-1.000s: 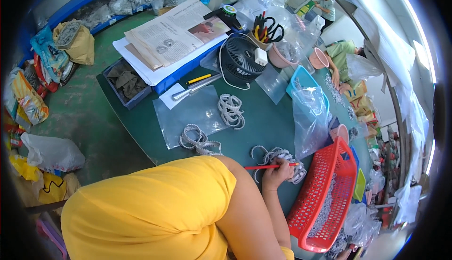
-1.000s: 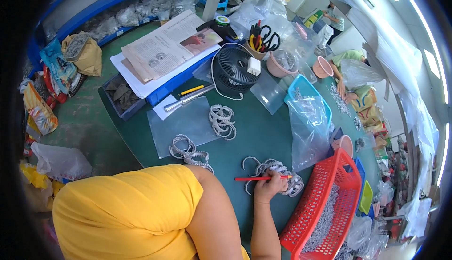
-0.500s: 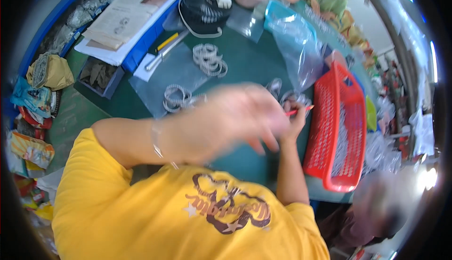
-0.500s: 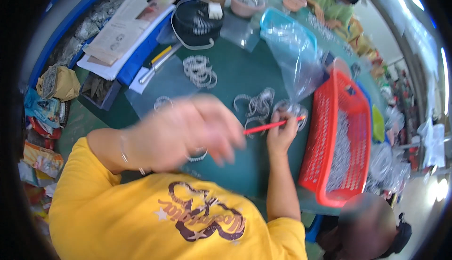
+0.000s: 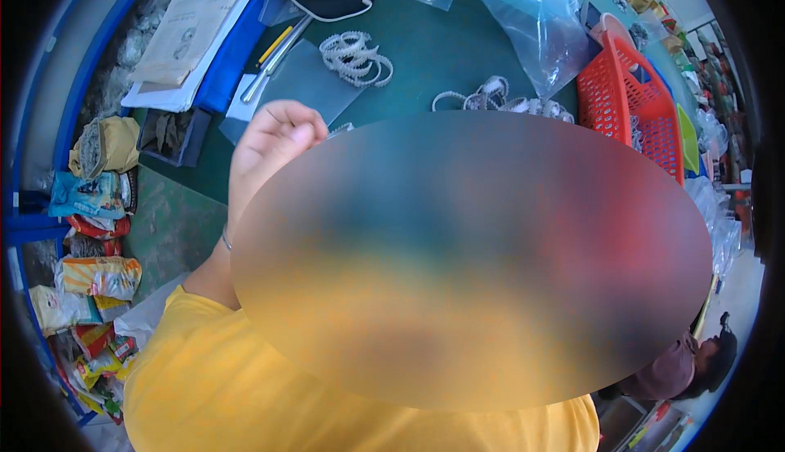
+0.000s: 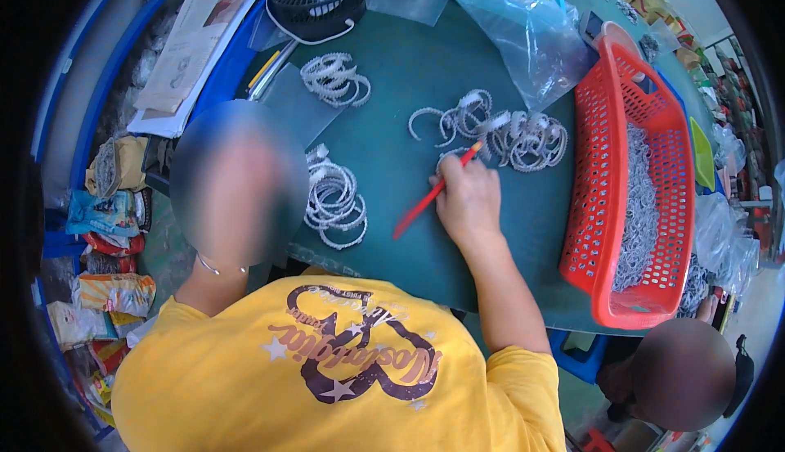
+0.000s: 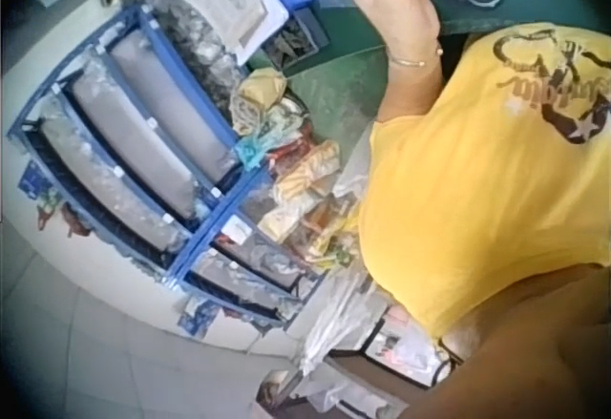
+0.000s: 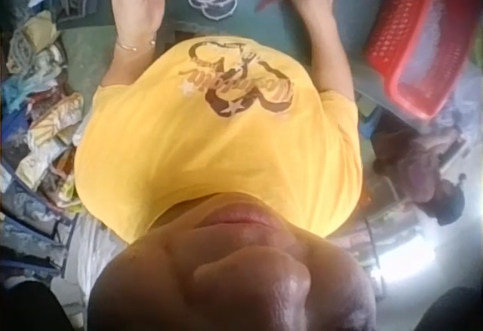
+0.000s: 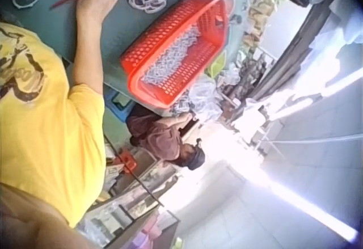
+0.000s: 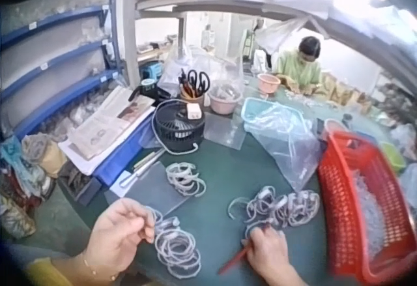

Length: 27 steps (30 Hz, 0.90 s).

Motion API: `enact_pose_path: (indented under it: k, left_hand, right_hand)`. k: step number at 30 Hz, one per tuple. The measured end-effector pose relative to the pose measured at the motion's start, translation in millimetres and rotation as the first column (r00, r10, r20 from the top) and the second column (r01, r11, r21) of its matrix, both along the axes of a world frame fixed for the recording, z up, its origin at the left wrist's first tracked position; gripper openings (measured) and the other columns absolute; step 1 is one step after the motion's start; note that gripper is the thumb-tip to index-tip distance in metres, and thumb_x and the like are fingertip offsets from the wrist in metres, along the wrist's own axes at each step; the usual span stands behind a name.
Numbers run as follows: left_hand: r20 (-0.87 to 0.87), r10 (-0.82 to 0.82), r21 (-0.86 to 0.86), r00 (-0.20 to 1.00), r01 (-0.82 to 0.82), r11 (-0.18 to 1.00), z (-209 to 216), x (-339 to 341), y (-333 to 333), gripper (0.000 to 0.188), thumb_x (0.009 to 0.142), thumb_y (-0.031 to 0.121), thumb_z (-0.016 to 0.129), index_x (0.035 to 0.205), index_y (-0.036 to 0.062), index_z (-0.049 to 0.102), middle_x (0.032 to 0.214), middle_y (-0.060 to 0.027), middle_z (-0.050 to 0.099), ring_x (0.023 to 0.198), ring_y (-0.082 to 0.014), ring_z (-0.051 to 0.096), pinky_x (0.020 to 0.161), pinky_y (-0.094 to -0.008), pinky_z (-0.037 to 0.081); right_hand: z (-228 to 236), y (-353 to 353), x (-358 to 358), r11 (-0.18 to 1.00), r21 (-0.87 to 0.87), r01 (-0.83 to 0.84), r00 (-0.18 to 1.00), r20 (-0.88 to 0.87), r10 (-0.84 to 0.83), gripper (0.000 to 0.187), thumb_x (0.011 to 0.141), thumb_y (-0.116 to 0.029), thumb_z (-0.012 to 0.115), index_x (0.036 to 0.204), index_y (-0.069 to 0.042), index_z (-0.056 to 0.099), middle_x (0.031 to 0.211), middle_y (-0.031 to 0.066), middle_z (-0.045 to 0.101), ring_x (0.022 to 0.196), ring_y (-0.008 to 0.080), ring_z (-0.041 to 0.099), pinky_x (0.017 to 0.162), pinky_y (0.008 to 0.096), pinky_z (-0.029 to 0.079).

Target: The person assembles small metal rings and curved toothed components by hand at a workbench.

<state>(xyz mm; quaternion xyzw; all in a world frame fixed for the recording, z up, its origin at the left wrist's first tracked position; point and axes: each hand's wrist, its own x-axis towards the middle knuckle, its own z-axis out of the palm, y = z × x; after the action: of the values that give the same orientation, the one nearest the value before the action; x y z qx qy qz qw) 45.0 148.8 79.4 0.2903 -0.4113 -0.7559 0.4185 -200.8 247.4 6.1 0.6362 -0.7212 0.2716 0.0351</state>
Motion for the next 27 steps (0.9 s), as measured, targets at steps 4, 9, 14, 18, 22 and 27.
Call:
enact_pose_path:
  k: [4,9,14,18,22,27]
  left_hand:
    - [0.593,0.197,-0.573,0.781,0.237,0.785,-15.6,2.6,4.7,0.015,0.087,0.011,0.052,0.101,0.0069,0.056,0.094,-0.0071,0.056,0.085,-0.0188,0.054,0.077,-0.0320,0.045]
    - [0.442,-0.145,-0.474,0.885,0.368,0.800,-25.3,-30.4,4.2,0.017,0.083,0.006,0.057,0.099,0.0046,0.053,0.089,-0.0034,0.054,0.082,-0.0140,0.053,0.074,-0.0276,0.044]
    - [0.355,-0.261,-0.443,0.898,0.407,0.799,-30.0,-39.9,8.5,0.024,0.083,0.003,0.058,0.105,0.0031,0.050,0.092,-0.0029,0.055,0.081,-0.0075,0.053,0.072,-0.0212,0.044]
    - [0.352,-0.278,-0.415,0.893,0.416,0.809,-24.6,-35.5,9.5,0.025,0.083,0.005,0.060,0.106,0.0025,0.050,0.093,-0.0044,0.057,0.081,-0.0079,0.054,0.071,-0.0213,0.045]
    - [0.350,-0.283,-0.422,0.893,0.420,0.804,-25.7,-31.7,9.8,0.025,0.083,0.005,0.059,0.106,0.0024,0.050,0.093,-0.0050,0.057,0.081,-0.0080,0.054,0.072,-0.0217,0.046]
    - [0.282,-0.313,-0.368,0.907,0.403,0.838,-29.1,-32.6,12.1,0.024,0.083,0.004,0.059,0.106,0.0019,0.051,0.092,-0.0050,0.057,0.080,-0.0081,0.055,0.071,-0.0213,0.047]
  right_hand:
    - [1.5,-7.1,-2.4,0.995,0.014,-0.101,0.947,0.307,0.092,0.015,0.068,0.002,0.061,0.069,-0.006,0.048,0.066,0.0116,0.054,0.064,0.0308,0.055,0.057,0.0387,0.042]
    - [15.7,9.2,-16.7,0.976,0.110,-0.188,0.761,0.644,0.074,0.023,0.070,0.005,0.068,0.070,-0.002,0.046,0.061,0.0078,0.049,0.059,0.0113,0.046,0.054,0.0264,0.042]
    - [57.4,-3.1,-17.2,0.860,0.285,-0.424,0.870,0.391,0.300,0.013,0.070,-0.003,0.064,0.070,-0.006,0.052,0.063,0.0122,0.059,0.062,0.0327,0.060,0.054,0.0386,0.046]
    - [56.3,-17.5,-18.2,0.814,0.403,-0.418,0.904,0.100,0.415,0.008,0.071,-0.007,0.061,0.071,-0.008,0.053,0.066,0.0087,0.062,0.066,0.0302,0.061,0.060,0.0409,0.045]
    - [59.2,-24.9,-17.5,0.745,0.594,-0.304,0.933,0.025,0.360,0.012,0.071,-0.013,0.064,0.071,-0.009,0.053,0.064,0.0091,0.058,0.064,0.0309,0.058,0.063,0.0413,0.042]
    - [32.4,-66.2,-7.3,0.931,0.166,-0.326,0.927,-0.140,0.349,0.014,0.067,-0.012,0.065,0.074,-0.007,0.053,0.069,0.0101,0.056,0.072,0.0292,0.056,0.067,0.0398,0.041]
